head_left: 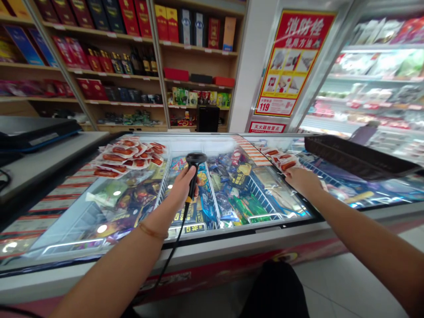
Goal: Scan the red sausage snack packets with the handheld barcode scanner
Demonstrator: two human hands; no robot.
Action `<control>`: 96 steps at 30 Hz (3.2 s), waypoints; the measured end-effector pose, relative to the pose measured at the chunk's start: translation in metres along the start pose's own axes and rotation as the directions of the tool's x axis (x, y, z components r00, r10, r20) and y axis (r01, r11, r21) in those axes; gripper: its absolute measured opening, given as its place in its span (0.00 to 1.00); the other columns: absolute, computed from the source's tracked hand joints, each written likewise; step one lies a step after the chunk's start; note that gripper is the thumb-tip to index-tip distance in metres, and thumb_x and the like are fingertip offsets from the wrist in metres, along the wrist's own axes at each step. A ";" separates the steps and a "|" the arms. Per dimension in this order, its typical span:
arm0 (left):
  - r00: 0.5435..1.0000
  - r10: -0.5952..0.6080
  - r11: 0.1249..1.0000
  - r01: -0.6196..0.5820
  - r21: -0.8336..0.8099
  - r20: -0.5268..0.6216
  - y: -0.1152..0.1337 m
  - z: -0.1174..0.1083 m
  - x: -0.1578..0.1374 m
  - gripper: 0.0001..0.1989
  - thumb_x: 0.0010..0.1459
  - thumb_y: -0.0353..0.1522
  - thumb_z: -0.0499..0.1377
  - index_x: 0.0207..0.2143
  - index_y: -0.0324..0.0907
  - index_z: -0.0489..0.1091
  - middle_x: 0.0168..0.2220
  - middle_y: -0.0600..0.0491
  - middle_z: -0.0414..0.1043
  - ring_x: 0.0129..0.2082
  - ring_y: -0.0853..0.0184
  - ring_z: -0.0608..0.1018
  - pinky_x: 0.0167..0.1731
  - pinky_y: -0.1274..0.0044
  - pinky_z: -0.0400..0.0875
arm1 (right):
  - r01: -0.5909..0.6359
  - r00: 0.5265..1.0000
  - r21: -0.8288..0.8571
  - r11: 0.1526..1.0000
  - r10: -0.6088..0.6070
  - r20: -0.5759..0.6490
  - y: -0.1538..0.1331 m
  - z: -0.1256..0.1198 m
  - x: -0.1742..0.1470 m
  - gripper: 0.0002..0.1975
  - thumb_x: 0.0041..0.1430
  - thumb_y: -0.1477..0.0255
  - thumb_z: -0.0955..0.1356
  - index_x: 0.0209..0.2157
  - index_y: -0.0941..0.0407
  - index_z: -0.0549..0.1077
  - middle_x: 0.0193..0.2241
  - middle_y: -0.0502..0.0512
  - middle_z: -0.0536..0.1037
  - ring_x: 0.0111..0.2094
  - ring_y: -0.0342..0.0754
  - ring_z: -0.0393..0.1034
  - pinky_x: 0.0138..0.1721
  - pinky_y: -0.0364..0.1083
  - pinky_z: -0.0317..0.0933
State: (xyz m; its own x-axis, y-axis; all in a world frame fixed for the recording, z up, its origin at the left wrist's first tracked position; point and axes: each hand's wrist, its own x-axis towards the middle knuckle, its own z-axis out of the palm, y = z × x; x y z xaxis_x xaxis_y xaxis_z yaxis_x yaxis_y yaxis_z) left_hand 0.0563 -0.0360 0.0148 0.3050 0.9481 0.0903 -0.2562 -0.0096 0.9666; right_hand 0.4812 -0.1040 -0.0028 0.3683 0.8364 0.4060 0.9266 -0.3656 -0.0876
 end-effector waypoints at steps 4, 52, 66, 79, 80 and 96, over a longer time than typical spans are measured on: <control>1.000 0.001 1.000 -0.001 -0.020 0.011 0.001 -0.001 0.001 0.23 0.50 0.51 0.60 0.36 0.43 0.63 0.20 0.59 0.67 0.10 0.73 0.66 0.09 0.80 0.59 | 0.024 0.989 0.101 0.995 -0.009 -0.145 -0.046 -0.014 0.001 0.12 0.58 0.68 0.64 0.39 0.55 0.76 0.40 0.67 0.79 0.41 0.58 0.74 0.41 0.54 0.63; 0.975 0.036 0.996 -0.053 0.072 0.220 -0.006 -0.004 -0.004 0.22 0.52 0.50 0.60 0.35 0.42 0.62 0.22 0.60 0.67 0.11 0.76 0.67 0.10 0.82 0.58 | 0.355 0.931 0.489 0.797 -0.257 -0.258 -0.210 0.018 0.017 0.15 0.57 0.71 0.65 0.46 0.58 0.73 0.43 0.61 0.76 0.47 0.55 0.69 0.50 0.52 0.61; 0.962 0.033 0.994 -0.061 0.093 0.272 -0.008 -0.006 -0.005 0.20 0.54 0.49 0.59 0.35 0.42 0.60 0.22 0.59 0.66 0.12 0.75 0.67 0.10 0.82 0.58 | 0.382 0.912 0.501 0.777 -0.228 -0.341 -0.213 0.007 0.013 0.12 0.57 0.72 0.67 0.44 0.55 0.72 0.41 0.58 0.75 0.45 0.55 0.68 0.48 0.52 0.61; 0.993 0.021 0.997 -0.030 0.074 0.119 -0.007 0.000 -0.006 0.22 0.50 0.51 0.61 0.33 0.43 0.61 0.22 0.60 0.66 0.11 0.75 0.66 0.10 0.81 0.59 | 0.390 0.911 0.521 0.759 -0.238 -0.336 -0.209 0.033 0.020 0.14 0.55 0.71 0.65 0.44 0.57 0.73 0.41 0.61 0.76 0.46 0.56 0.69 0.49 0.54 0.61; 0.998 0.011 0.998 -0.014 0.068 0.057 -0.005 0.001 -0.005 0.23 0.49 0.52 0.61 0.33 0.43 0.60 0.22 0.61 0.66 0.11 0.75 0.66 0.10 0.81 0.58 | 0.374 0.918 0.531 0.760 -0.224 -0.326 -0.210 0.038 0.020 0.14 0.55 0.71 0.65 0.43 0.58 0.74 0.40 0.61 0.77 0.45 0.57 0.69 0.49 0.54 0.62; 0.859 0.129 0.987 -0.159 -0.018 -0.495 0.104 -0.131 -0.054 0.22 0.51 0.52 0.58 0.30 0.42 0.61 0.18 0.60 0.65 0.10 0.74 0.66 0.10 0.80 0.57 | 0.173 0.969 0.805 0.568 -0.247 -0.034 -0.441 -0.007 0.073 0.22 0.52 0.69 0.70 0.49 0.61 0.74 0.48 0.63 0.77 0.49 0.54 0.72 0.52 0.51 0.62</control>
State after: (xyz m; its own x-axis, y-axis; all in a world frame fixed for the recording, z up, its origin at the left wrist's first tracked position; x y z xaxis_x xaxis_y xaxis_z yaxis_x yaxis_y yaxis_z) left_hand -0.1065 -0.0462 0.0793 -0.2248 0.9708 0.0840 -0.3178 -0.1545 0.9355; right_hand 0.0989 0.1153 0.0720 0.1258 0.8863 0.4456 0.6505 0.2655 -0.7116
